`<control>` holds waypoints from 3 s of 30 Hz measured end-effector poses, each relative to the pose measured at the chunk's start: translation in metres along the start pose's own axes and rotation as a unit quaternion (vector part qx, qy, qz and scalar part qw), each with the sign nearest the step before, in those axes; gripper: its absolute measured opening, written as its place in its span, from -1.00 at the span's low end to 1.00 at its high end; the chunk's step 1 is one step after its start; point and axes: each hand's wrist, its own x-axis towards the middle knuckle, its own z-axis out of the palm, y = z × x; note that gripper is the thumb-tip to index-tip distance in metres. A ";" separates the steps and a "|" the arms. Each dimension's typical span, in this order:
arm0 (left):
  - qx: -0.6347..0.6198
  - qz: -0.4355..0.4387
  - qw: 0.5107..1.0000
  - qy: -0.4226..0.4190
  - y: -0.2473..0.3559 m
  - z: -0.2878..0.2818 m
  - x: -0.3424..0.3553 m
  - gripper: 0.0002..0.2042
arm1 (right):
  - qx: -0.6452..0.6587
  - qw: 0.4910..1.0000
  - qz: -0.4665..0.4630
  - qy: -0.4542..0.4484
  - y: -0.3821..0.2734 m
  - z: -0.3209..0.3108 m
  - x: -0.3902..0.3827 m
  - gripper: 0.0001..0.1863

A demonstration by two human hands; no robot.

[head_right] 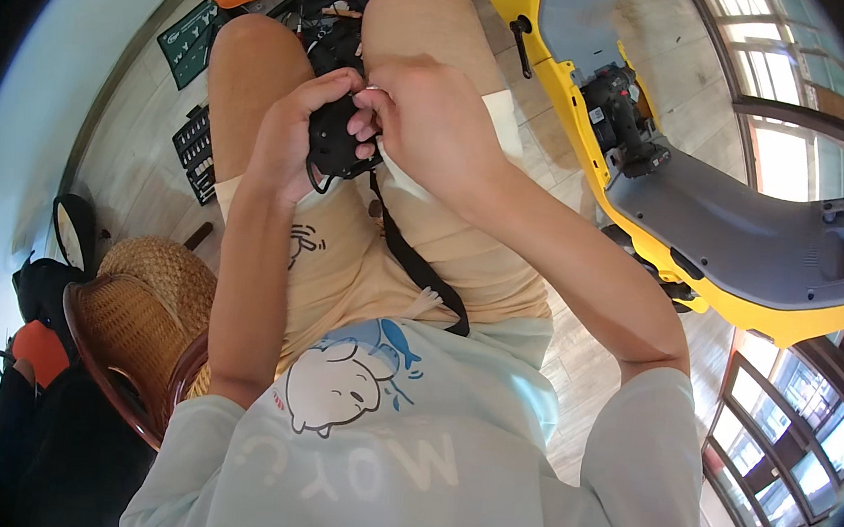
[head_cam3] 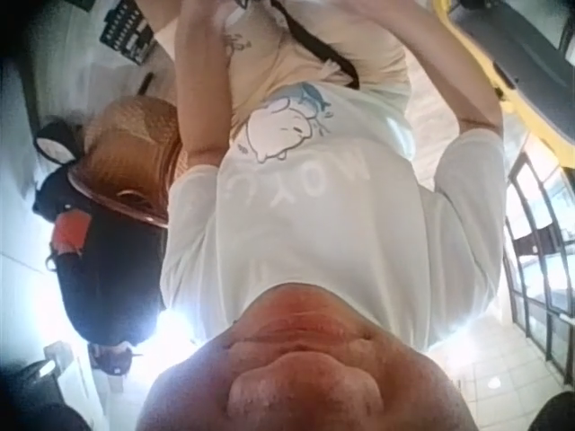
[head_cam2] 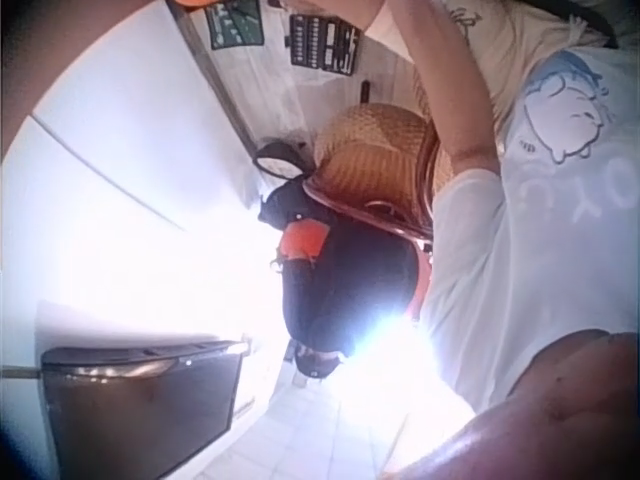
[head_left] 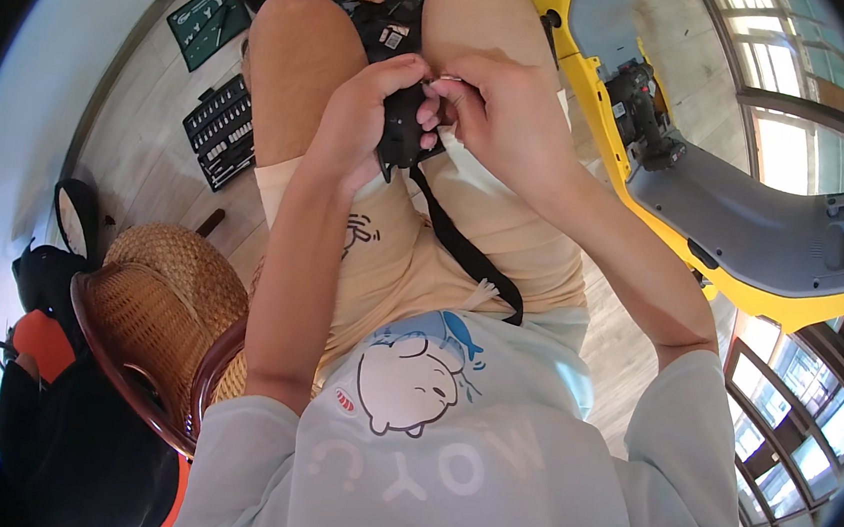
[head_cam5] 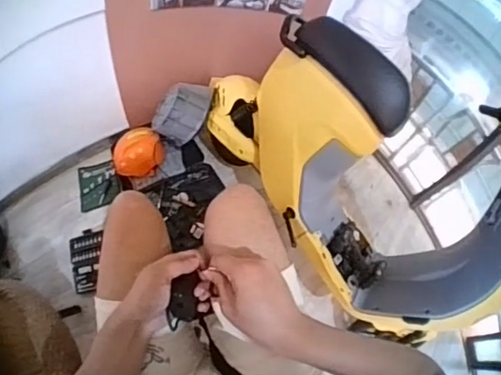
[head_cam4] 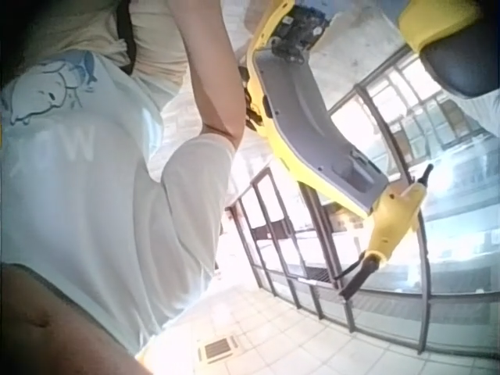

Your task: Picking a socket from a tool set and assembling or repairing a small black component for an electric scooter.

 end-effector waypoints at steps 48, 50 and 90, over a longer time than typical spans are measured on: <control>0.076 0.023 0.997 -0.023 0.001 0.004 -0.001 -0.88 | -0.097 0.994 -0.031 -0.049 -0.012 -0.019 0.008 -0.75; 0.034 0.028 0.999 -0.022 0.000 0.002 -0.002 -0.85 | -0.052 0.997 0.000 -0.060 -0.012 -0.016 0.008 -0.75; -0.032 0.048 0.996 -0.070 0.000 -0.004 -0.006 -0.81 | -0.102 0.967 -0.217 0.086 -0.011 -0.008 -0.005 -0.83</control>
